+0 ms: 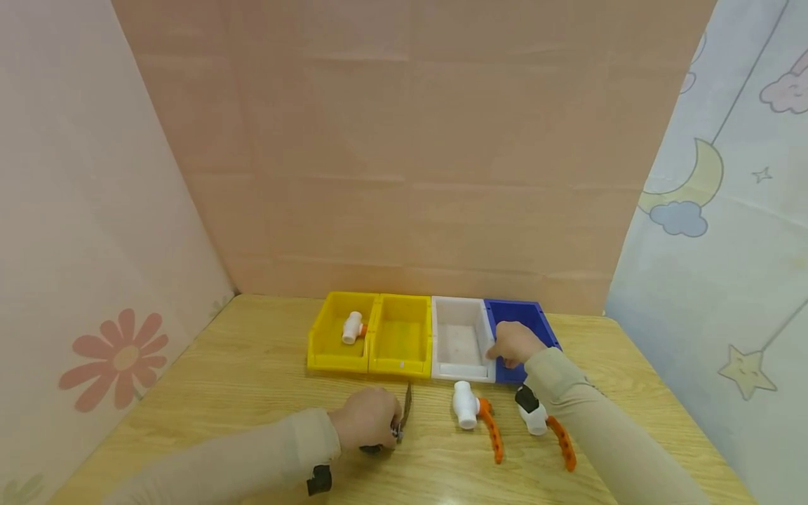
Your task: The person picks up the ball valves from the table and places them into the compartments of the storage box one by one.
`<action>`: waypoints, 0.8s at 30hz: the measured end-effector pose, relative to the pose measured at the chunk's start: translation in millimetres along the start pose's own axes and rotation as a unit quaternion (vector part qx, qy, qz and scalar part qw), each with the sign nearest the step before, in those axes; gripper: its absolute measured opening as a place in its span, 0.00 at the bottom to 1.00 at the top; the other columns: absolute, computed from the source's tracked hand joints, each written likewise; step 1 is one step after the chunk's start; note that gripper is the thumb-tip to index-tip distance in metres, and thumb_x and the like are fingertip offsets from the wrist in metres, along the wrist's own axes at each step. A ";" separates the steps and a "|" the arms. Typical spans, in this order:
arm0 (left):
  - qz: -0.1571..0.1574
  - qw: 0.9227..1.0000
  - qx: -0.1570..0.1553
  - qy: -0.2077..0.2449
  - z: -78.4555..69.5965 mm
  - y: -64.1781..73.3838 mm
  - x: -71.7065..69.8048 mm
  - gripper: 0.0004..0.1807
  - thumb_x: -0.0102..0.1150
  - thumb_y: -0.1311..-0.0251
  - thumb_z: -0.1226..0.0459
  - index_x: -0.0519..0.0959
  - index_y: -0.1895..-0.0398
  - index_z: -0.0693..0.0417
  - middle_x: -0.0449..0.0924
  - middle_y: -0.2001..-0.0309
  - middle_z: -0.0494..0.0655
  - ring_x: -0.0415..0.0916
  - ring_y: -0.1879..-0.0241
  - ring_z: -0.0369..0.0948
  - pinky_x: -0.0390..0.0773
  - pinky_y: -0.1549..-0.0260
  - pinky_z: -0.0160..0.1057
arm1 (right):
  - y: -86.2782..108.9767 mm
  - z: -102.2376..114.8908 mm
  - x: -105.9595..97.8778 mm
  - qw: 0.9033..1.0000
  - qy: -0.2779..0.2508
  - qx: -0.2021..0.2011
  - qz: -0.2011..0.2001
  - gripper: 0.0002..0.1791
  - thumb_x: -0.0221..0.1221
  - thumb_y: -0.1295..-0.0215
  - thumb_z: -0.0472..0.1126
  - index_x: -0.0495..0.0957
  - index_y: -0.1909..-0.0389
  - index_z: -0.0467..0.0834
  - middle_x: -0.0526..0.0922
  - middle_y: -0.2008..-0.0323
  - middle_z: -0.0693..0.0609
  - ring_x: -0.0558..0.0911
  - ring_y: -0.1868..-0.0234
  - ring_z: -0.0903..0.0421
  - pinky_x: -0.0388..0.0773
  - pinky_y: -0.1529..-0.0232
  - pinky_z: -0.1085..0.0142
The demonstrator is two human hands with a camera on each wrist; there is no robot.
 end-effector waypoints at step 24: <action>0.092 0.993 -0.068 0.042 -4.7 -14.8 -125.1 0.10 0.74 0.53 0.64 0.80 0.83 0.48 0.77 0.80 0.40 0.71 0.82 0.36 0.72 0.83 0.32 | -4.0 -0.9 0.2 1.000 0.000 -0.005 0.005 0.11 0.67 0.43 0.38 0.75 0.71 0.36 0.80 0.77 0.45 0.82 0.78 0.53 0.82 0.74 0.64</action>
Point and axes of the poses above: each hand's wrist, its own y-axis away from the middle knuckle, its own x-axis out of the palm, z = x × y, the point moved 4 cm from there along -y, towards the middle knuckle
